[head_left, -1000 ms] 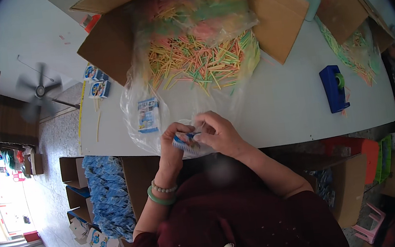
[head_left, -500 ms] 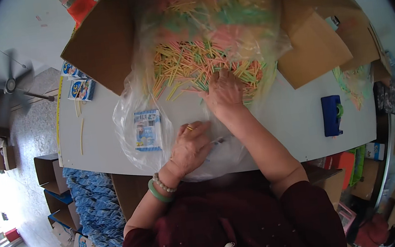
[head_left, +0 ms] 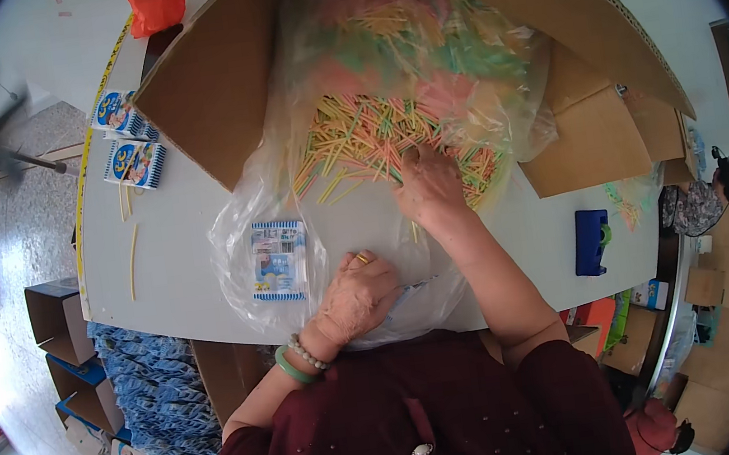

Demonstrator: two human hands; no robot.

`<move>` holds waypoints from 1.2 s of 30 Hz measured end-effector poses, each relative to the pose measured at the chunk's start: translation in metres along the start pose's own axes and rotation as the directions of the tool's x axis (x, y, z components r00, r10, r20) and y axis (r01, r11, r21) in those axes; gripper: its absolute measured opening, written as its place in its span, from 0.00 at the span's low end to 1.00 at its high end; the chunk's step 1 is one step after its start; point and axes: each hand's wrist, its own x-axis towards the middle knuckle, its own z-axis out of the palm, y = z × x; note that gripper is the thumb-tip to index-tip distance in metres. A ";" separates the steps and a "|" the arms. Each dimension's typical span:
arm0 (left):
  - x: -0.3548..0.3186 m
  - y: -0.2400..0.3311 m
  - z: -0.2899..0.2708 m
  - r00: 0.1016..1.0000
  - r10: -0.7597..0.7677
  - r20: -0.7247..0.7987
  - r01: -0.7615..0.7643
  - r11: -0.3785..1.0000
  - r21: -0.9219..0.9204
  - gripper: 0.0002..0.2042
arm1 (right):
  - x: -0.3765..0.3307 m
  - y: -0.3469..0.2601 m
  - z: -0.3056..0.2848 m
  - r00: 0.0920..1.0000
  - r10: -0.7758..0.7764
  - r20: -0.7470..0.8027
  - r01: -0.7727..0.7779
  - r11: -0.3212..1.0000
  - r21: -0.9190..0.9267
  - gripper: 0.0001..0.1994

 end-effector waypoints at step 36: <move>0.033 0.028 -0.026 0.883 -0.416 -0.215 0.176 0.721 -0.671 0.16 | -0.069 -0.035 0.035 0.940 -0.212 -0.269 0.308 0.177 0.935 0.09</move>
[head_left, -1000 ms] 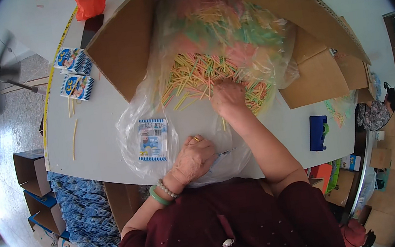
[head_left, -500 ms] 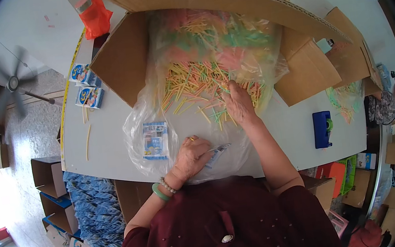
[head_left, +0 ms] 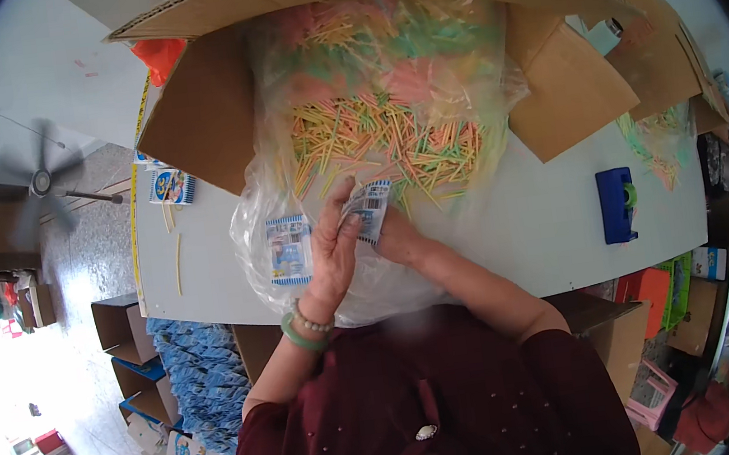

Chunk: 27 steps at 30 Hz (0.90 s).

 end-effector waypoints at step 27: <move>-0.007 0.001 -0.032 0.960 -0.239 -0.147 0.216 0.963 -0.160 0.09 | -0.007 0.003 -0.014 0.981 0.138 -0.139 -0.100 0.964 0.248 0.08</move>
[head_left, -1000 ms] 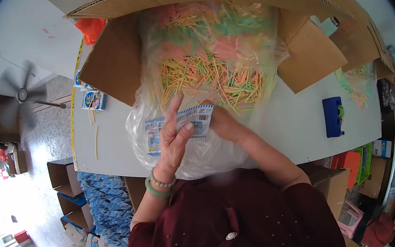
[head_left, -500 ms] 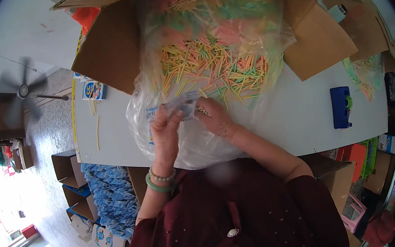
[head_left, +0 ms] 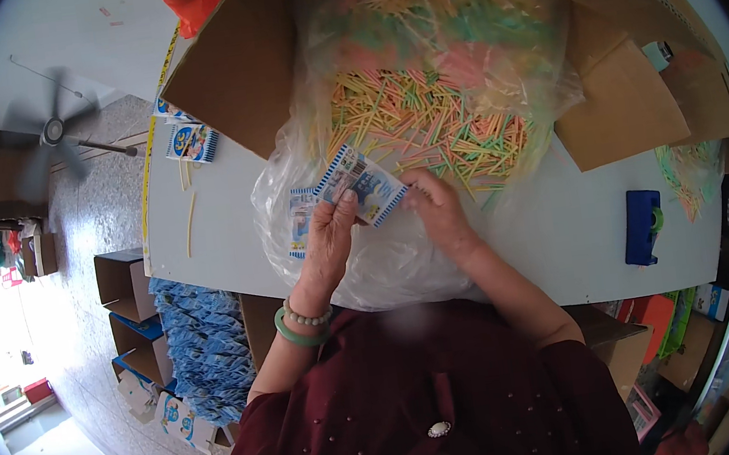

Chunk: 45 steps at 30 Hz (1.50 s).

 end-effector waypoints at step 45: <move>0.000 0.001 0.015 0.991 0.028 0.132 -0.055 0.977 0.206 0.07 | 0.029 -0.075 0.010 0.982 -0.113 -0.151 0.161 0.920 0.357 0.09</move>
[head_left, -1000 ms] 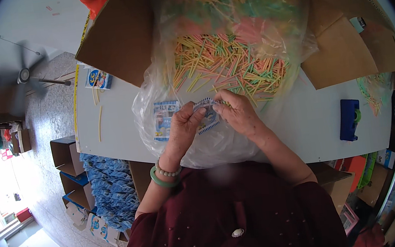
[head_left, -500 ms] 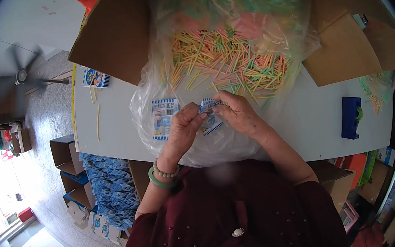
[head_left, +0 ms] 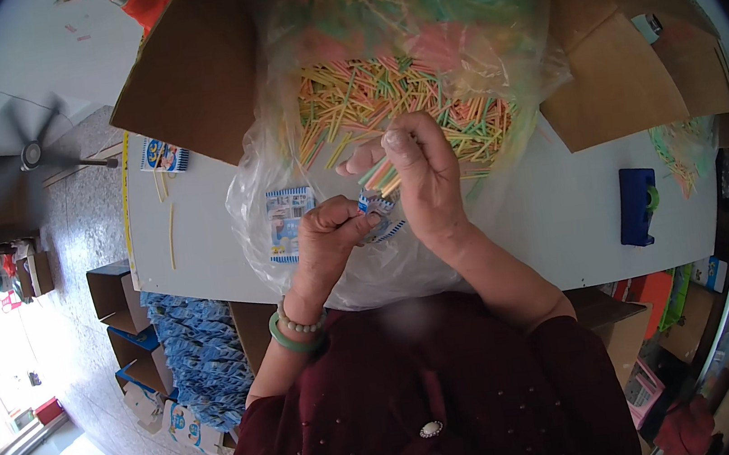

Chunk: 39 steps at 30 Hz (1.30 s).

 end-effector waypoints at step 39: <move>-0.032 -0.021 -0.020 0.998 -0.010 -0.068 -0.001 0.987 -0.161 0.07 | -0.051 0.013 -0.025 0.969 0.110 0.222 0.030 0.840 -0.542 0.05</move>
